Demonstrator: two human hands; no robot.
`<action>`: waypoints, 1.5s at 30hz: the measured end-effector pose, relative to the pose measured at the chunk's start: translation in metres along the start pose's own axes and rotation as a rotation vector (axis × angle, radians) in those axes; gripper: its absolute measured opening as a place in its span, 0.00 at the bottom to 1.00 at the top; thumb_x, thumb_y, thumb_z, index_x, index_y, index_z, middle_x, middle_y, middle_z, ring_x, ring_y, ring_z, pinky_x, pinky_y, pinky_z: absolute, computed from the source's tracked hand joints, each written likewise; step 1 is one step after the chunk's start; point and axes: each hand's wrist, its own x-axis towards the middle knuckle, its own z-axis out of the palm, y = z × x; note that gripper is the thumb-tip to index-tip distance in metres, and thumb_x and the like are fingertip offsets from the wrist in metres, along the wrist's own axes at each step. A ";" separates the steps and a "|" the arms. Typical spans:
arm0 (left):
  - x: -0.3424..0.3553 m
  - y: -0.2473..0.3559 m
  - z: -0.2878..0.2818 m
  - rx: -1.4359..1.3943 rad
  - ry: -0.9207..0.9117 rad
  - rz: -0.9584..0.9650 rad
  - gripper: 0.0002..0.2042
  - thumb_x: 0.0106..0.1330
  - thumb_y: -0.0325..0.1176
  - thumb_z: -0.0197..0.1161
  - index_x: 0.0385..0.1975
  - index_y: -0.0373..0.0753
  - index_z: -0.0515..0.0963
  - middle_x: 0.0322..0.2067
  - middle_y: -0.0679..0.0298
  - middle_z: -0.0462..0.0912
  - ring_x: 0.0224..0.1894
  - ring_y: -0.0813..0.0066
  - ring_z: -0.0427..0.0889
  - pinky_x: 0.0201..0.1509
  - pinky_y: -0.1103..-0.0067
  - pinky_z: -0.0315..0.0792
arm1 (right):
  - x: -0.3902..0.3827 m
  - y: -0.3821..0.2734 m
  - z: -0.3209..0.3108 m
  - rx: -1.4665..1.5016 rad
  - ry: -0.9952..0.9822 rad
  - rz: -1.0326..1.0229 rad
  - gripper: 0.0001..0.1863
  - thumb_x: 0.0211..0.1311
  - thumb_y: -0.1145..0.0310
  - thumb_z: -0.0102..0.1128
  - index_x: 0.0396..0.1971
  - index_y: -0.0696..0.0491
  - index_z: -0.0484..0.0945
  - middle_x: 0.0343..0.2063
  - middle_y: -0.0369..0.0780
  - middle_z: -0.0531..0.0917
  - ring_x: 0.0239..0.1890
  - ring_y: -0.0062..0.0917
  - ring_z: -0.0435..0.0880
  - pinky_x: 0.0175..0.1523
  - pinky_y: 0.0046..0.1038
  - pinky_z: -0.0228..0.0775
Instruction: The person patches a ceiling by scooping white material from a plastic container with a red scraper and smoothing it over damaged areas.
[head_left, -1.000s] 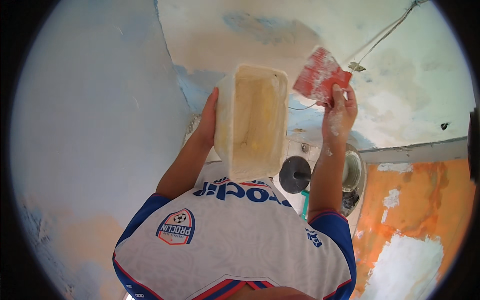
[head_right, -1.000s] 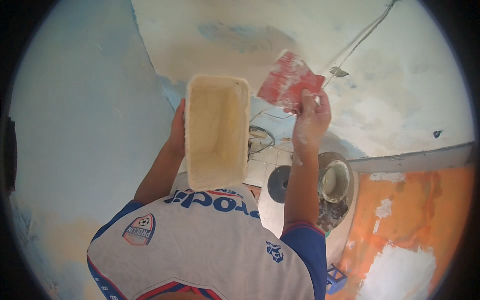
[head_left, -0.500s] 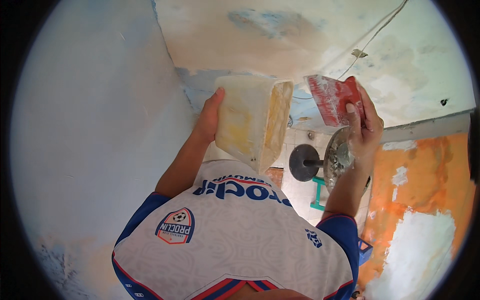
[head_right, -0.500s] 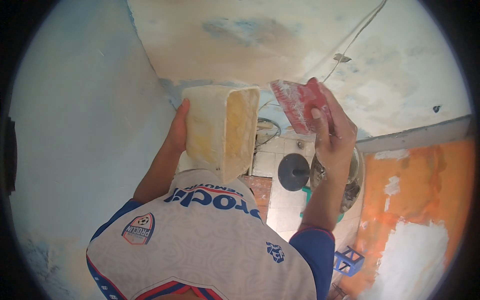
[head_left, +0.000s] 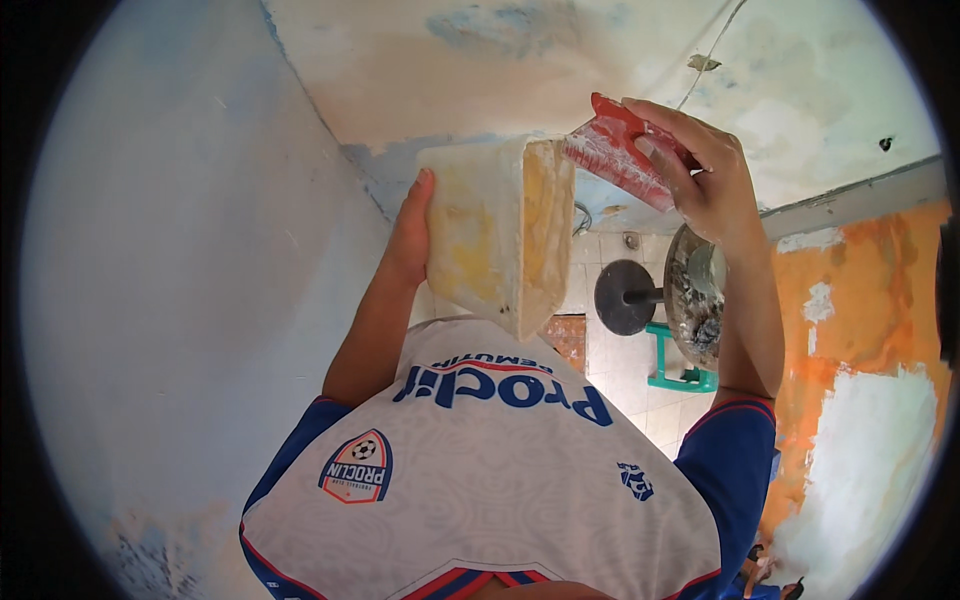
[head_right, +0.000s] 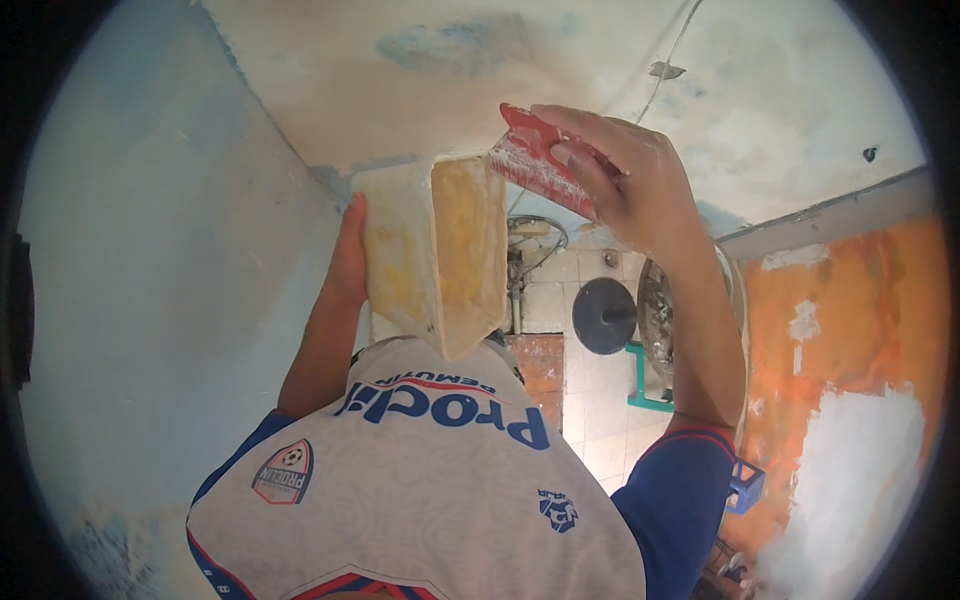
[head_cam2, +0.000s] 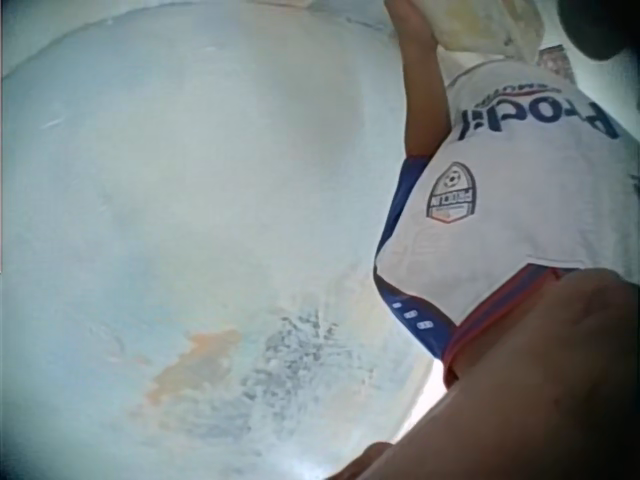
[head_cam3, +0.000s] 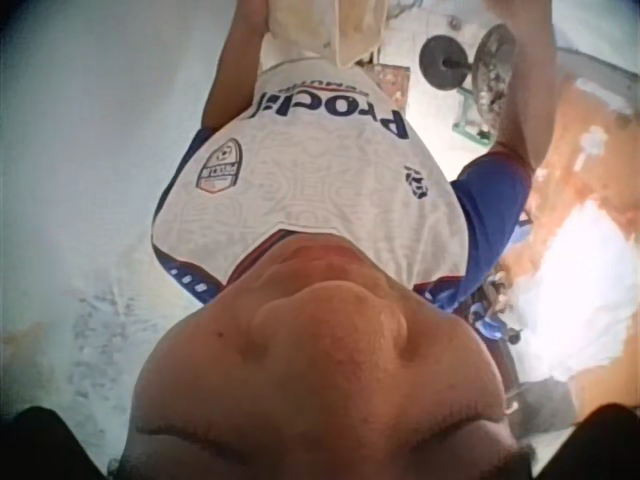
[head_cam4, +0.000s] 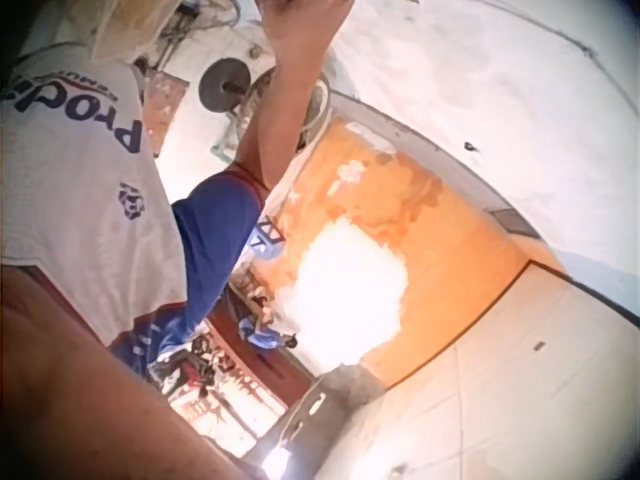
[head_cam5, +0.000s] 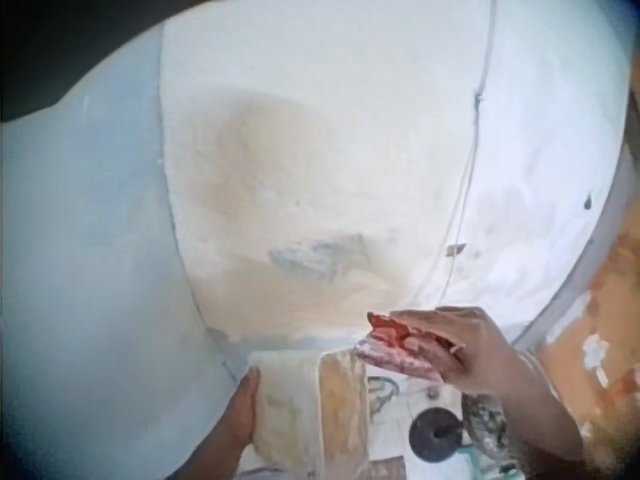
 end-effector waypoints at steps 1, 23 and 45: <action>0.001 0.001 0.002 -0.004 -0.004 -0.004 0.33 0.79 0.61 0.44 0.65 0.36 0.73 0.58 0.57 0.82 0.58 0.68 0.83 0.61 0.70 0.78 | -0.001 0.000 0.000 0.001 -0.002 0.007 0.22 0.62 0.80 0.64 0.57 0.53 0.83 0.37 0.47 0.89 0.36 0.39 0.89 0.42 0.33 0.80; 0.003 0.008 0.006 -0.020 0.019 0.006 0.30 0.79 0.58 0.46 0.62 0.35 0.74 0.55 0.56 0.83 0.55 0.67 0.84 0.60 0.70 0.78 | -0.013 -0.018 0.012 0.023 -0.250 0.223 0.20 0.65 0.82 0.61 0.57 0.58 0.83 0.27 0.47 0.87 0.23 0.25 0.82 0.33 0.25 0.74; 0.002 0.020 -0.007 -0.075 0.085 0.073 0.30 0.79 0.59 0.46 0.61 0.38 0.75 0.53 0.57 0.83 0.53 0.68 0.84 0.58 0.70 0.79 | -0.006 -0.040 0.030 -0.020 -0.290 0.142 0.20 0.66 0.80 0.59 0.58 0.56 0.83 0.31 0.45 0.91 0.29 0.22 0.88 0.38 0.23 0.78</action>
